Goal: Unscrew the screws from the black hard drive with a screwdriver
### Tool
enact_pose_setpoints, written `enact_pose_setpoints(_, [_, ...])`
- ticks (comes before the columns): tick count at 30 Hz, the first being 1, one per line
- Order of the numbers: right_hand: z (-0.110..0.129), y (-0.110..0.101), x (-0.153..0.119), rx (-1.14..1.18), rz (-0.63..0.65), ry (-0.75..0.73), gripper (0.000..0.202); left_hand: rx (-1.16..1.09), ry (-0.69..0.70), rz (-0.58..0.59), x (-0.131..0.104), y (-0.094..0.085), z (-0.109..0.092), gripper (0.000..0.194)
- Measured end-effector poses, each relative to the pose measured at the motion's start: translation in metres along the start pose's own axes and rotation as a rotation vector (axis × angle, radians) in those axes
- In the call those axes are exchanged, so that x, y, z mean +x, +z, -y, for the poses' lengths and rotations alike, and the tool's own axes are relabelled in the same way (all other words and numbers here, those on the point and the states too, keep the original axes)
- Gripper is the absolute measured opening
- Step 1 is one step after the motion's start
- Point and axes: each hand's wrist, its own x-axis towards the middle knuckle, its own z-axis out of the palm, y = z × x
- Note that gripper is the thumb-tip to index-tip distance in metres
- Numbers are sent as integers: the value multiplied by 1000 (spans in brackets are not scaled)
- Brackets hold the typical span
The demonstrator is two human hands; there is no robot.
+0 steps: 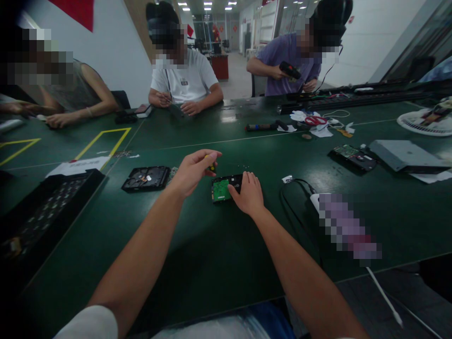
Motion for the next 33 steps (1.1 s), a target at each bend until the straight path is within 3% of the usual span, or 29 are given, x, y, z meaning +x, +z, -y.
enact_pose_setpoints(8, [1, -3, 0, 17, 12, 15, 86, -175, -93, -4, -2, 4, -4, 16])
enact_pose_setpoints(16, [-1, 2, -1, 0, -26, -18, 84, -3, -16, -26, 0, 0, -3, 18])
enact_pose_setpoints(24, [-1, 1, -1, 26, -17, -12, 84, -289, -76, 13, 0, 3, -1, 13])
enact_pose_setpoints(33, [0, -1, -1, 18, 5, 9, 87, -21, -30, -37, 0, 1, -2, 20])
